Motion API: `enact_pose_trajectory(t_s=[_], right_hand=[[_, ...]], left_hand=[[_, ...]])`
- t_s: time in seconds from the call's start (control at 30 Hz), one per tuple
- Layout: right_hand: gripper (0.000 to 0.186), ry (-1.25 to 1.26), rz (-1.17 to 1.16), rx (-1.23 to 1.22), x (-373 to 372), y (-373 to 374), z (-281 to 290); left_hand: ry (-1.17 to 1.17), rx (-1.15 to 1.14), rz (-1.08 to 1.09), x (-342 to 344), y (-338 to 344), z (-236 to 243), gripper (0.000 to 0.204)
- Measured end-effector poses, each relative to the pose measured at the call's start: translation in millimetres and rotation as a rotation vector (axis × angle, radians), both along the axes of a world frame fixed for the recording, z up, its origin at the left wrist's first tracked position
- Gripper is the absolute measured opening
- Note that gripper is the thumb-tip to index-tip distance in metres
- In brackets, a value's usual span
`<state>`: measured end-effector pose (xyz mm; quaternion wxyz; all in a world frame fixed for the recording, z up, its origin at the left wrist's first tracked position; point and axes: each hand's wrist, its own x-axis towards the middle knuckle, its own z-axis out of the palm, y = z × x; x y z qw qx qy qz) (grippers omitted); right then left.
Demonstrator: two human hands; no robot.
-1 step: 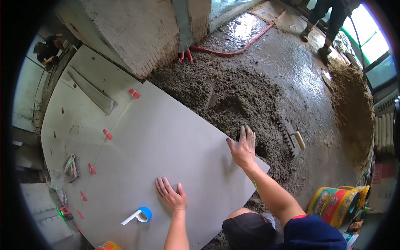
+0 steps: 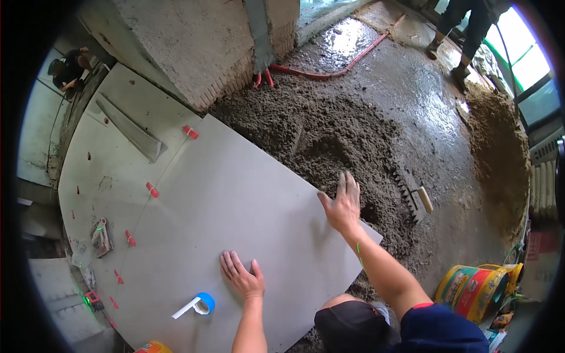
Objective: The person installs floor tiles by placing red leveling spacers between tiles, using a notched trowel to spread mortar, and wiping the tile surface with a cloth.
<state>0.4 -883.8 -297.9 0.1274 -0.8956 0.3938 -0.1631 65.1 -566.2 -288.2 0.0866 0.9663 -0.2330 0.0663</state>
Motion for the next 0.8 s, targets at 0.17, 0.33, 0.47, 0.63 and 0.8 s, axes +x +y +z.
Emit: enact_pose_trajectory(t_s=[0.17, 0.33, 0.47, 0.63, 0.8], right_hand=[[0.082, 0.098, -0.090, 0.212, 32, 2, -21], [0.064, 0.161, -0.058, 0.426, 54, 0, 3], [0.064, 0.266, -0.015, 0.460, 51, -11, -13], [0.087, 0.113, 0.075, 0.219, 89, -4, 1], [0.082, 0.284, -0.022, 0.469, 125, 9, -3]], left_hand=[[0.066, 0.022, -0.016, -4, -8, -2, 0.068], [0.051, 0.090, 0.008, 7, -9, 4, 0.070], [0.066, 0.086, 0.099, 14, -23, 3, 0.073], [0.113, 0.096, 0.103, 15, -15, 2, 0.077], [0.111, 0.155, 0.128, 16, -10, -4, 0.081]])
